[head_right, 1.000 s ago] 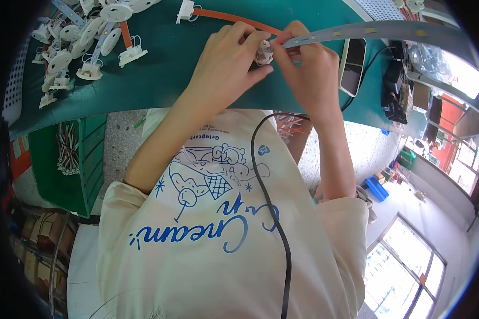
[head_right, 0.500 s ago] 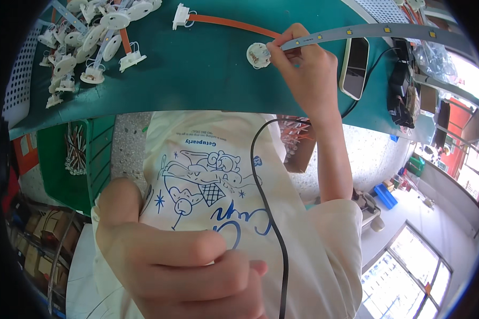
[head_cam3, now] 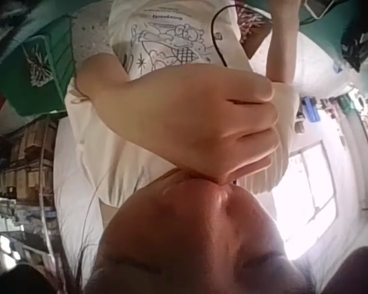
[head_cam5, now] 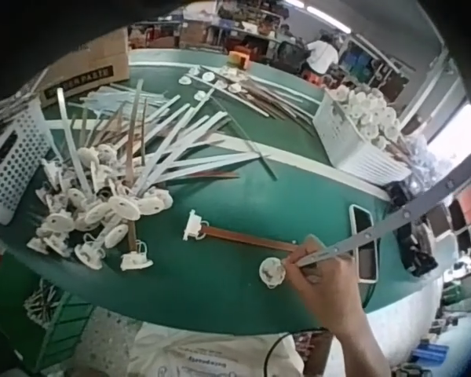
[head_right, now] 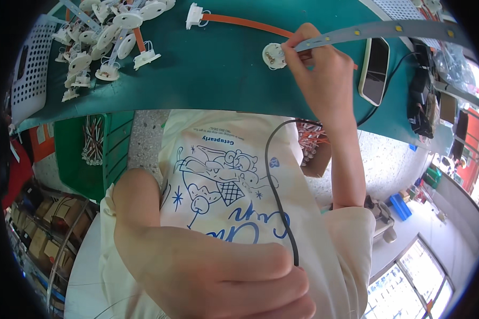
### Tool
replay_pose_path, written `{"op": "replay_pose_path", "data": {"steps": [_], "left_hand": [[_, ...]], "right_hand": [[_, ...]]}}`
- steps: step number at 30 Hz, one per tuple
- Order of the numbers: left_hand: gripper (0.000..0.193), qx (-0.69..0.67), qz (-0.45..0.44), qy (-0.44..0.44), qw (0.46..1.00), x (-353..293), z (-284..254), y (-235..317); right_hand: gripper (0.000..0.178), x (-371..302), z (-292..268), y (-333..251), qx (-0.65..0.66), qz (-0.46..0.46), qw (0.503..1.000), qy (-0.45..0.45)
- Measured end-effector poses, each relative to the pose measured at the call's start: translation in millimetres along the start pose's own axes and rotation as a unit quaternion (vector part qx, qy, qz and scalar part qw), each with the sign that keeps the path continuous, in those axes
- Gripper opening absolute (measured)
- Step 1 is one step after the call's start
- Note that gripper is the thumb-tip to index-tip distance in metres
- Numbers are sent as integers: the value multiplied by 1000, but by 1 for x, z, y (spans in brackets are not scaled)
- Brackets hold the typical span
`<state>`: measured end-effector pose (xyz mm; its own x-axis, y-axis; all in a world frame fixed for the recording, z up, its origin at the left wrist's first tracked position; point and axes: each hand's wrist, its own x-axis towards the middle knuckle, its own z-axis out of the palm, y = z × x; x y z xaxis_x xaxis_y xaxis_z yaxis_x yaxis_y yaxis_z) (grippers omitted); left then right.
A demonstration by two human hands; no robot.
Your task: The recorder is assembling small white plastic components by inserting orange tubes into them using a metal tool.
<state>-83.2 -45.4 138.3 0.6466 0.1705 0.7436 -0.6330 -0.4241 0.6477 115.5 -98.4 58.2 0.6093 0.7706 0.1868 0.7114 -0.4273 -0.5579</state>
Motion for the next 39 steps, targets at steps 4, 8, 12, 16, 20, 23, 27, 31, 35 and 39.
{"op": "replay_pose_path", "data": {"steps": [4, 8, 12, 16, 20, 23, 27, 31, 35, 39], "left_hand": [[15, 52, 3, -89, 995, 2, -14, 6], [14, 138, 51, 23, 989, 17, 1, 9], [13, 220, 125, -37, 967, 27, -28, 12], [14, 257, 91, -40, 961, 35, -50, 26], [31, 285, 10, -65, 956, 34, -65, 19], [17, 330, -108, -155, 925, 32, -71, 4], [24, 297, -207, -113, 925, 33, -63, -21], [25, 234, -315, -75, 917, 32, -50, -59], [26, 199, -384, -54, 900, 19, -54, -102], [25, 168, -418, -61, 891, 11, -58, -132]], "right_hand": [[11, 1, -2, 1, 13, -19, 1000, -5], [10, 5, -3, -2, 32, -6, 999, -34], [10, 10, -7, -3, 38, -17, 998, -43], [9, 6, -9, -5, 59, 4, 996, -59], [10, 5, -4, 2, 42, -82, 996, -20], [16, 15, -4, 8, 122, 14, 989, -80], [35, 80, 3, -4, 206, -50, 960, -183], [69, 192, 39, -24, 349, -30, 879, -322], [48, 295, 55, 30, 271, 9, 953, -139], [33, 359, 76, 100, -42, -53, 997, 30]]}}
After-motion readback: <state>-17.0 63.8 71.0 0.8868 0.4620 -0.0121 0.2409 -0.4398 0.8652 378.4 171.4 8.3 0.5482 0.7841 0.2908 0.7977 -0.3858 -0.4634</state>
